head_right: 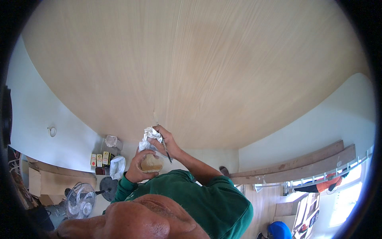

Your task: The person paints a ceiling with a brush, repeatedly dipping it into a small container of light-colored paint and applying it in long strokes. The person occasionally wipes the ceiling with a white cloth and moves around the room to reach different areas.

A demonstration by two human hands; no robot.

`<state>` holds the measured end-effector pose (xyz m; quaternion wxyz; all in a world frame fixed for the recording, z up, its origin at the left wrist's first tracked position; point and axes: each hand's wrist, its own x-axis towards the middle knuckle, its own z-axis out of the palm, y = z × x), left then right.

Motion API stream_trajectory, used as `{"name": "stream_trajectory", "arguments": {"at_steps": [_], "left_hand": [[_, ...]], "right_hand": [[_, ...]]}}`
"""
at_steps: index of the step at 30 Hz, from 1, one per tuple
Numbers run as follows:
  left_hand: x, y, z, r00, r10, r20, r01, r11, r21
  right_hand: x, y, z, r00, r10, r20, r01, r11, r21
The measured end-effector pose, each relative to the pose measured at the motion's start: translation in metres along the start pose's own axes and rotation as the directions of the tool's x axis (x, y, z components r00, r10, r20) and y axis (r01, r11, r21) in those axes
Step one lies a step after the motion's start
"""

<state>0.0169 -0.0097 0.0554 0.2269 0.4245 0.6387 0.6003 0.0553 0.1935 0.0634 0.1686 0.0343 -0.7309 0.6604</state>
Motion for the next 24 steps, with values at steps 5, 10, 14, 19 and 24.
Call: {"name": "stream_trajectory", "arguments": {"at_steps": [5, 10, 14, 19, 24], "left_hand": [[0.006, 0.005, 0.006, 0.988, -0.056, -0.145, 0.053, 0.998, -0.024], [-0.001, 0.001, 0.014, 0.99, -0.046, -0.136, 0.049, 0.999, 0.023], [-0.002, -0.006, 0.021, 0.974, -0.131, -0.186, 0.101, 0.982, -0.162], [-0.002, -0.011, 0.021, 0.939, -0.098, -0.33, 0.082, 0.995, -0.063], [0.003, -0.016, 0.014, 0.894, -0.05, -0.445, 0.109, 0.988, 0.109]], "right_hand": [[-0.003, 0.017, 0.007, 0.996, 0.013, -0.086, -0.006, 0.997, 0.081], [0.004, 0.018, -0.004, 0.999, 0.034, -0.001, -0.034, 0.997, 0.075], [0.006, 0.008, -0.014, 0.987, 0.025, -0.156, -0.047, 0.989, -0.139], [0.009, -0.021, -0.054, 0.934, 0.036, -0.354, -0.045, 0.999, -0.016], [0.003, -0.066, -0.077, 0.949, -0.141, -0.281, 0.104, 0.984, -0.142]]}}
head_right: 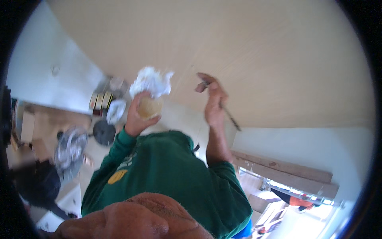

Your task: The person paints a ceiling with a brush, repeatedly dipping it into a small container of light-colored paint and applying it in long strokes. The person occasionally wipes the ceiling with a white cloth and moves around the room to reach different areas.

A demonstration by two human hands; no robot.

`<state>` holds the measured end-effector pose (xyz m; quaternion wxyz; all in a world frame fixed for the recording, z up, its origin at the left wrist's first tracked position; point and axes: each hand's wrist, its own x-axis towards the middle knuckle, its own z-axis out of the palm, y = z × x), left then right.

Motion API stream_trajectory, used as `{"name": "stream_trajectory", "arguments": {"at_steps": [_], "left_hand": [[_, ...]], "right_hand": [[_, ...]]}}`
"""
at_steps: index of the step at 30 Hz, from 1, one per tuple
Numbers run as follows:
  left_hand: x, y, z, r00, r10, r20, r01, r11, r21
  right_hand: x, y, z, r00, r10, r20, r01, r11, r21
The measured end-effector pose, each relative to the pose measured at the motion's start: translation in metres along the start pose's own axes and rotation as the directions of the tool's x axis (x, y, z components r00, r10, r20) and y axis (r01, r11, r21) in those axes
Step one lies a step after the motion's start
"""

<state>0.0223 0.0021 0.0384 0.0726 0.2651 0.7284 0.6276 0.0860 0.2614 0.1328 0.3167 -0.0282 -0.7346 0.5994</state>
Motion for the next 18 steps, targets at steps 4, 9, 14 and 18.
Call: {"name": "stream_trajectory", "arguments": {"at_steps": [4, 9, 14, 18], "left_hand": [[0.002, 0.006, -0.005, 1.0, 0.026, 0.001, -0.026, 0.995, 0.094], [0.004, 0.015, -0.01, 0.99, 0.138, -0.036, -0.126, 0.963, 0.237], [0.001, 0.019, -0.01, 0.981, 0.194, -0.028, -0.176, 0.933, 0.315], [-0.007, 0.017, -0.013, 0.985, 0.173, 0.007, -0.164, 0.918, 0.362]], "right_hand": [[-0.017, -0.03, 0.013, 0.974, 0.134, 0.185, -0.163, 0.976, 0.148], [-0.031, -0.031, 0.043, 0.89, 0.228, 0.396, -0.301, 0.944, 0.132], [-0.033, -0.012, 0.061, 0.896, 0.195, 0.399, -0.17, 0.981, -0.097], [-0.044, 0.0, 0.076, 0.89, 0.339, 0.305, -0.314, 0.941, -0.128]]}}
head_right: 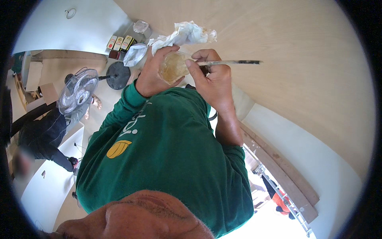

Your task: The person paints a ceiling with a brush, repeatedly dipping it into a small container of light-colored paint and applying it in long strokes. The person occasionally wipes the ceiling with a white cloth and moves around the room to reach different areas.

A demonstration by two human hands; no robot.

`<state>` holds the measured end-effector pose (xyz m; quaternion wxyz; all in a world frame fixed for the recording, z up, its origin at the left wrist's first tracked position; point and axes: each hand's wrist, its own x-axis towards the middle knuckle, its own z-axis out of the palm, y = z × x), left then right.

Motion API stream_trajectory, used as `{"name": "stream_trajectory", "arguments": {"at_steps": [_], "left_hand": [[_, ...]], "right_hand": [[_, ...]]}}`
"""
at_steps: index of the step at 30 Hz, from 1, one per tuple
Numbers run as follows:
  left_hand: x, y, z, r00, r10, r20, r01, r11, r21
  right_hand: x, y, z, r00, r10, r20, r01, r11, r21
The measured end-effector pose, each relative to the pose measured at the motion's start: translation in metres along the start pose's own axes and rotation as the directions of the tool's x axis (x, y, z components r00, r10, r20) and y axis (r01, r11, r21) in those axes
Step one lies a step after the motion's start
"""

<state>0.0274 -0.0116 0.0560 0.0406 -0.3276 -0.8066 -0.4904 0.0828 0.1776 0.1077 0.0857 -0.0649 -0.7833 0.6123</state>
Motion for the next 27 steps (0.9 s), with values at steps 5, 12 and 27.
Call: {"name": "stream_trajectory", "arguments": {"at_steps": [5, 12, 27], "left_hand": [[-0.006, -0.002, -0.003, 0.999, -0.029, 0.044, 0.031, 0.999, -0.04], [-0.006, -0.005, 0.001, 1.0, -0.009, 0.01, 0.009, 1.0, 0.002], [-0.009, -0.009, 0.004, 0.999, -0.042, 0.018, 0.042, 0.999, 0.006]], "right_hand": [[-0.001, 0.007, 0.005, 0.989, -0.145, 0.001, 0.142, 0.97, -0.196], [0.006, 0.016, 0.015, 0.974, -0.188, 0.122, 0.212, 0.95, -0.227], [0.008, 0.03, 0.018, 0.982, -0.146, 0.12, 0.169, 0.963, -0.211]]}}
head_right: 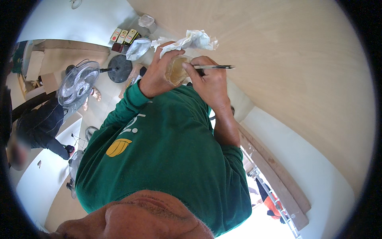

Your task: The person paints a ceiling with a brush, repeatedly dipping it into a small container of light-colored paint and applying it in long strokes. The person occasionally wipes the ceiling with a white cloth and moves around the room to reach different areas.

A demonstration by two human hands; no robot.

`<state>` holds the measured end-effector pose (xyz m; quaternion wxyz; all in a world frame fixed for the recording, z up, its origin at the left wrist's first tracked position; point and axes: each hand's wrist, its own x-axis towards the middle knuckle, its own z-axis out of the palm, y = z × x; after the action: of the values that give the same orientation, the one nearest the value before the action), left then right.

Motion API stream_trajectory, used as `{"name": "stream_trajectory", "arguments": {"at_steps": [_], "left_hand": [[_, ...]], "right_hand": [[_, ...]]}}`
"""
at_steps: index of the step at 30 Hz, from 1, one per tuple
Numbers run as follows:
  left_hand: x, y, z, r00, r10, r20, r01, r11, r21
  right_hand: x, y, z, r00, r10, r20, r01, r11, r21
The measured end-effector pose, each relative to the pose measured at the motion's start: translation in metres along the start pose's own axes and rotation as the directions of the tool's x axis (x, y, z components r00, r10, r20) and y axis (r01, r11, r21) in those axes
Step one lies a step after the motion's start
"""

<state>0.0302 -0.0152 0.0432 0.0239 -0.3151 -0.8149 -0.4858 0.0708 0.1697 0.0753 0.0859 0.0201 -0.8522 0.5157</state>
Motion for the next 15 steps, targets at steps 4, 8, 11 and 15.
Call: {"name": "stream_trajectory", "arguments": {"at_steps": [4, 8, 11, 15], "left_hand": [[-0.001, -0.005, -0.003, 1.0, 0.005, 0.021, -0.006, 0.999, 0.037], [0.0, -0.004, -0.006, 1.0, 0.009, -0.001, -0.009, 0.999, -0.041], [0.004, -0.002, -0.01, 0.998, 0.068, -0.007, -0.067, 0.996, 0.054], [0.005, 0.001, -0.018, 0.992, -0.119, -0.031, 0.117, 0.991, -0.065]], "right_hand": [[-0.001, -0.002, 0.002, 0.999, 0.041, -0.001, -0.041, 0.999, 0.033], [-0.001, -0.009, 0.0, 0.998, 0.057, 0.005, -0.057, 0.995, 0.08], [0.001, -0.012, -0.003, 0.984, 0.175, 0.021, -0.176, 0.98, 0.091], [0.001, -0.007, -0.008, 0.988, 0.151, -0.015, -0.14, 0.946, 0.292]]}}
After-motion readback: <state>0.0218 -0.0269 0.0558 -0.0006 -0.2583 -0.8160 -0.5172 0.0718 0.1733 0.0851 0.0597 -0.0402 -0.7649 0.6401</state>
